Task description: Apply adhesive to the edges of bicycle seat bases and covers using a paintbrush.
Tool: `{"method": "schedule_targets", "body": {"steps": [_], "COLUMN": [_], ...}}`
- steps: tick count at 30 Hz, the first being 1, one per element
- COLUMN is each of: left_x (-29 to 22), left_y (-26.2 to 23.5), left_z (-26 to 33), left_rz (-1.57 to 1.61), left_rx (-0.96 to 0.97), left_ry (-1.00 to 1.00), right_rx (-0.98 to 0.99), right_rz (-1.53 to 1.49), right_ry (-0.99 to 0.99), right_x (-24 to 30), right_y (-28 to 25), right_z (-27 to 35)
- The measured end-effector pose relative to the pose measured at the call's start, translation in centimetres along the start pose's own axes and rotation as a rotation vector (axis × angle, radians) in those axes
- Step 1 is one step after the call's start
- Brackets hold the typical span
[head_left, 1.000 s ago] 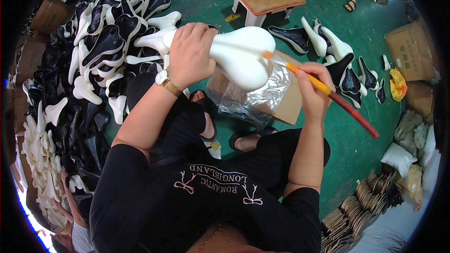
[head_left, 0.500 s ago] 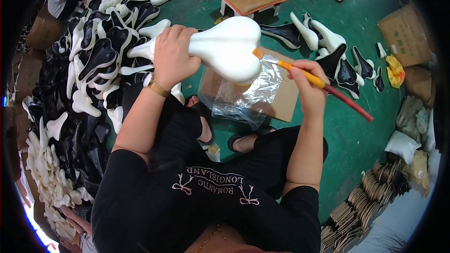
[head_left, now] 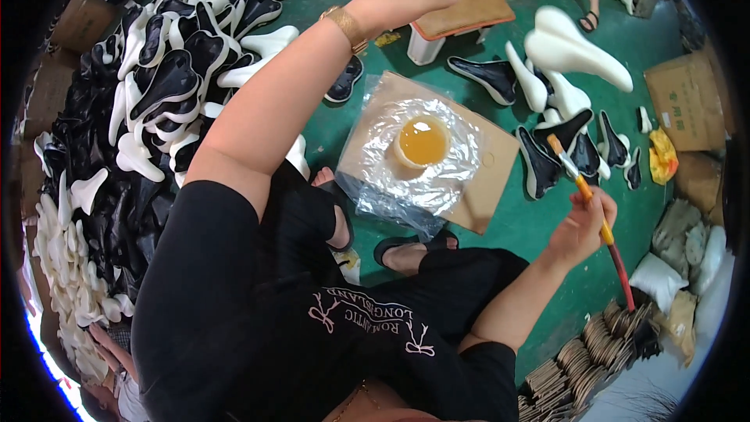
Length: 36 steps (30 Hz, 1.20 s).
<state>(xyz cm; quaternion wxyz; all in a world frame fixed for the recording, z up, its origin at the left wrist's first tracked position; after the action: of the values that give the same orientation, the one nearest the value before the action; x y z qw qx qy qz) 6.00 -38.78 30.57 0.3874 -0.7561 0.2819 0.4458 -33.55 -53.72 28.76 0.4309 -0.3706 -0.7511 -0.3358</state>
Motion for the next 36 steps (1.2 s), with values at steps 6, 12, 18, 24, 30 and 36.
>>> {"method": "schedule_targets", "body": {"steps": [6,12,18,24,30,36], "left_x": [27.2,38.6,44.7,41.4,34.4,19.9], "left_y": [-7.3,-4.9,-10.5,-7.1,-11.1,-16.7], "left_z": [11.8,19.7,18.0,13.4,8.6,8.8], "left_rz": [-0.702,-0.899,-0.962,-1.058,-0.941,0.138], "left_rx": [0.108,0.451,0.075,0.593,0.07,-0.312], "left_ry": [-0.685,-1.135,-0.937,-0.958,-0.707,-0.603], "right_rx": [0.091,0.079,0.203,0.142,0.127,0.216], "right_rz": [0.12,0.182,0.28,0.33,0.241,0.086], "right_ry": [0.048,0.177,0.316,0.364,0.312,0.296], "right_x": [-1.4,-4.4,-9.0,-9.9,-9.2,-6.6], "right_y": [1.7,2.4,4.6,3.8,4.4,6.4], "right_z": [0.2,-0.5,-1.1,-1.2,-0.3,1.4]}}
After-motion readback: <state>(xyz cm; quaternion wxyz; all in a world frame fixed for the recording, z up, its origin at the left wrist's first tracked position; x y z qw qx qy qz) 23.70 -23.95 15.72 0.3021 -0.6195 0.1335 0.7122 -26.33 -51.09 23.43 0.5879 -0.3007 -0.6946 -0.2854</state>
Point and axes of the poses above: each hand's wrist, its own z-axis away from the middle knuckle, its own y-axis out of the palm, x = y × z, the point moved 10 cm from there along -z, towards the middle knuckle, and after that the axes turned 5 degrees about x, right-handed, at the moved point
